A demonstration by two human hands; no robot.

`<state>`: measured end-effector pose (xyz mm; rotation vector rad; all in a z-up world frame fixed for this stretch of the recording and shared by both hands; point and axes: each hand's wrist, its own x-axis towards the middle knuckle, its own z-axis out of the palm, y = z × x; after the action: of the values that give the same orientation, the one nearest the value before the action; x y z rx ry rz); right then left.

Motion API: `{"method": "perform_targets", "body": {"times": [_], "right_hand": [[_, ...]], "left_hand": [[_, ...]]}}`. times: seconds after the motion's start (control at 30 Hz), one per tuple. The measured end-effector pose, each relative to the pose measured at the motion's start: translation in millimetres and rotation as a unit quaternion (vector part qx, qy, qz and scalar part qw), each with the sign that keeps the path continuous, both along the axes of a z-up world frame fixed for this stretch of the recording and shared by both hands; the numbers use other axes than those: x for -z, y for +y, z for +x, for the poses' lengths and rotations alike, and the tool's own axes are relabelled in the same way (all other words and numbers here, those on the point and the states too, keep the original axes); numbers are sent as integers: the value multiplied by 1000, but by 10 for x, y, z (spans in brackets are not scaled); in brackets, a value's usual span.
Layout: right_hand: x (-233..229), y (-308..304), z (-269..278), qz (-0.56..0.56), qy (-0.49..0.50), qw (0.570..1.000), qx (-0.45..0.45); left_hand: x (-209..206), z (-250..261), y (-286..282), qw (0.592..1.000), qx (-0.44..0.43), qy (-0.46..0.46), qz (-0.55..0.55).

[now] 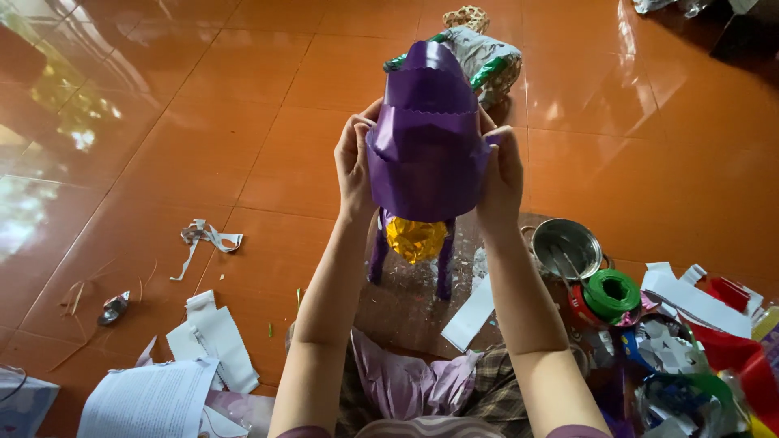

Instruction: Decorating a horse-shaped figure with purple tape and paper by cutting and sticking pieces.

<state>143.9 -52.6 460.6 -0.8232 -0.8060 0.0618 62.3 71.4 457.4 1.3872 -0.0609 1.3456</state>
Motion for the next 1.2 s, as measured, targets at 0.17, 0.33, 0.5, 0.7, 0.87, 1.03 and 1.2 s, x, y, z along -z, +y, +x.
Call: {"method": "perform_targets", "body": {"times": [0.17, 0.33, 0.5, 0.7, 0.87, 1.03, 1.2], "right_hand": [[-194, -5, -171, -9, 27, 1000, 8], [-27, 131, -93, 47, 39, 998, -30], [90, 195, -52, 92, 38, 993, -65], [309, 387, 82, 103, -43, 994, -9], [388, 436, 181, 94, -58, 991, 70], [703, 436, 66, 126, -63, 984, 108], [748, 363, -226, 119, -21, 993, 13]], "left_hand": [[166, 114, 126, 999, 3, -7, -37], [190, 192, 69, 999, -25, -14, -33], [23, 226, -145, 995, -33, -66, -60], [100, 322, -287, 985, 2, -135, -105], [480, 413, 115, 991, 7, -128, -31], [634, 245, 4, 989, 25, -143, -15], [1047, 212, -15, 912, 229, -151, -304]]}}
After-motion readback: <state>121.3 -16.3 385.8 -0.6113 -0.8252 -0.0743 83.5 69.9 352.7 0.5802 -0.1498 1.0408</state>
